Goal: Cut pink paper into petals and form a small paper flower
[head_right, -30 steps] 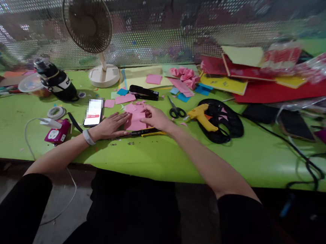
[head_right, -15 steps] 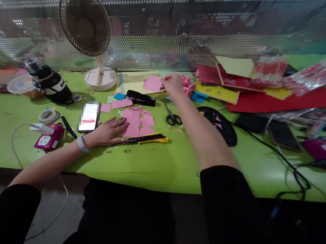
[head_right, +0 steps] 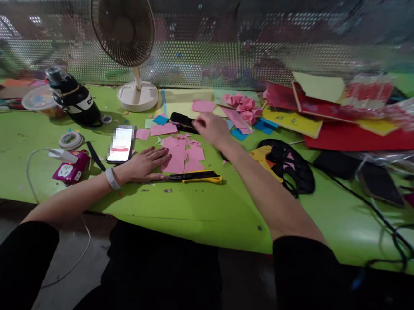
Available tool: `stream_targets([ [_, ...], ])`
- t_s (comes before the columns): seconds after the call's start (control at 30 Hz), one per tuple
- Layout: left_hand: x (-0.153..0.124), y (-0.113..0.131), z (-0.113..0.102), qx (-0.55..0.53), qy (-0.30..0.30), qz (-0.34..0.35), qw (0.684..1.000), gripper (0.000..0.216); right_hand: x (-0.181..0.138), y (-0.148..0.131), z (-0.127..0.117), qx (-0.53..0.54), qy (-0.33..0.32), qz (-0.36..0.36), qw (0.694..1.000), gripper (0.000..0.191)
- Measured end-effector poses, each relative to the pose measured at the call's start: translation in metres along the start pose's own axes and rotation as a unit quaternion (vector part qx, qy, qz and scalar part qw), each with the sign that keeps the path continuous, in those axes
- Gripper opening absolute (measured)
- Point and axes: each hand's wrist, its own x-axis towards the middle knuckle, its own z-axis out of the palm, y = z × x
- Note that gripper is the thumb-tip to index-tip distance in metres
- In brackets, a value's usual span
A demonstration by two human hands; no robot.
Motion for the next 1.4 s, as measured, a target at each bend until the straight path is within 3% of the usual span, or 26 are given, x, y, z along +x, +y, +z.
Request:
stream_targets([
  [0.1,0.001,0.002,-0.001,0.009,0.006,0.009,1.000,0.086,-0.042,-0.023,0.016,0.007,-0.149,-0.180,0.972,0.032],
  [0.2,0.001,0.003,-0.002,0.010,0.005,0.015,1.000,0.083,-0.057,-0.038,0.036,0.013,-0.256,-0.260,0.931,0.050],
  [0.33,0.000,0.001,-0.003,0.003,-0.005,0.019,1.000,0.082,-0.049,-0.040,0.043,-0.025,-0.254,-0.232,0.939,0.059],
  [0.43,-0.002,0.001,-0.007,-0.001,-0.007,0.021,1.000,0.077,-0.055,-0.031,0.021,0.005,-0.207,-0.220,0.953,0.059],
  [0.53,-0.005,0.004,-0.010,0.002,-0.005,0.010,1.000,0.077,-0.080,-0.021,-0.010,0.023,-0.171,-0.176,0.969,0.054],
  [0.7,-0.007,0.006,-0.013,-0.012,-0.006,-0.001,1.000,0.073,-0.119,-0.018,-0.035,0.058,-0.288,-0.240,0.925,0.049],
  [0.9,-0.007,-0.002,-0.013,-0.008,-0.016,0.008,1.000,0.071,-0.117,-0.022,-0.045,0.063,-0.323,-0.234,0.915,0.037],
  [1.0,-0.008,-0.002,-0.014,-0.008,-0.018,0.016,1.000,0.072,-0.116,-0.018,-0.058,0.083,-0.301,-0.196,0.929,0.041],
  [1.13,-0.009,0.001,-0.016,-0.005,-0.021,0.023,0.999,0.081,-0.115,-0.004,-0.067,0.086,-0.183,-0.050,0.978,0.043],
  [1.23,-0.009,0.002,-0.015,0.003,-0.022,0.020,1.000,0.085,-0.112,0.006,-0.060,0.124,-0.130,0.027,0.983,0.047],
  [1.4,-0.010,0.006,-0.015,0.000,-0.019,0.014,1.000,0.084,-0.102,0.014,-0.038,0.044,-0.024,0.037,0.998,0.038],
])
